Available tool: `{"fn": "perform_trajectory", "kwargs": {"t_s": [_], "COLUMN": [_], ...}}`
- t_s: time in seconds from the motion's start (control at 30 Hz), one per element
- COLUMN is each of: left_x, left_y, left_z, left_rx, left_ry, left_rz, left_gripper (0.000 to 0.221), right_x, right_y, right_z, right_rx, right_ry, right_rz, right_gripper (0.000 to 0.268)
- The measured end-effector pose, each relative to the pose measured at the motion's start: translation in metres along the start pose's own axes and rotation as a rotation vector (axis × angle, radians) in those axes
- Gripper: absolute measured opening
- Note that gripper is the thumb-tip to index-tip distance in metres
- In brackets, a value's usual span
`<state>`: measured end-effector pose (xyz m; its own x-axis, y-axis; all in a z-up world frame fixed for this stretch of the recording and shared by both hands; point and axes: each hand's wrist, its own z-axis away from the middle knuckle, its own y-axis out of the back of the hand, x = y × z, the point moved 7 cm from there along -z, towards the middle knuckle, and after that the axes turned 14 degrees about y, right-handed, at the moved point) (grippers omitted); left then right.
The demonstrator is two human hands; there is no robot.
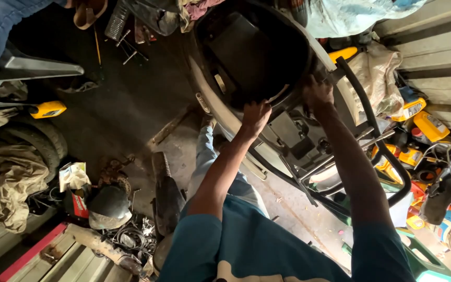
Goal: Repairing a scooter by using a socket wrench to tighten or loosen bolts inside the seat storage compartment.
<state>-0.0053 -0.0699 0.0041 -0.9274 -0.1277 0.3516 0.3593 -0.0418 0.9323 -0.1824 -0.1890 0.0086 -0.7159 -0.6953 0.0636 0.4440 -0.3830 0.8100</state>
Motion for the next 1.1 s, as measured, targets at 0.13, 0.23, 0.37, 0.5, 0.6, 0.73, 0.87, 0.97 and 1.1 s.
{"fn": "perform_trajectory", "kwargs": {"t_s": [0.13,0.23,0.37,0.5,0.6,0.73,0.87,0.97,1.1], "left_x": [-0.002,0.000,0.001,0.000,0.001,0.001,0.000,0.000,-0.002], "left_y": [0.000,0.004,0.004,0.000,-0.002,-0.001,-0.017,-0.020,0.008], "left_z": [-0.001,-0.001,-0.001,-0.001,0.001,-0.003,-0.003,-0.003,0.003], "left_rx": [0.000,-0.006,0.032,0.070,0.099,0.114,0.048,0.064,0.303], "left_ry": [0.002,0.005,-0.010,0.003,-0.011,-0.010,-0.004,-0.009,-0.021], "left_rz": [-0.005,0.005,-0.003,0.010,0.040,0.039,0.016,0.036,0.197], "left_gripper": [0.009,0.009,0.008,0.007,0.008,0.005,0.005,0.005,0.008], "right_x": [0.010,0.013,0.023,0.026,0.011,0.017,0.002,0.023,0.036], "right_y": [-0.031,-0.034,-0.056,-0.050,-0.015,-0.011,0.023,-0.026,-0.060], "right_z": [-0.018,-0.020,-0.025,-0.027,-0.019,-0.029,-0.027,-0.043,-0.031], "right_rx": [0.032,0.082,0.041,0.201,0.179,0.174,0.289,0.215,0.318], "right_ry": [0.027,0.029,0.034,-0.007,0.032,-0.063,0.031,0.064,0.069], "right_rz": [0.053,0.018,0.083,-0.029,-0.135,-0.186,-0.147,-0.121,-0.039], "right_gripper": [0.030,0.035,0.033,0.036,0.059,0.038,0.047,0.040,0.047]}}
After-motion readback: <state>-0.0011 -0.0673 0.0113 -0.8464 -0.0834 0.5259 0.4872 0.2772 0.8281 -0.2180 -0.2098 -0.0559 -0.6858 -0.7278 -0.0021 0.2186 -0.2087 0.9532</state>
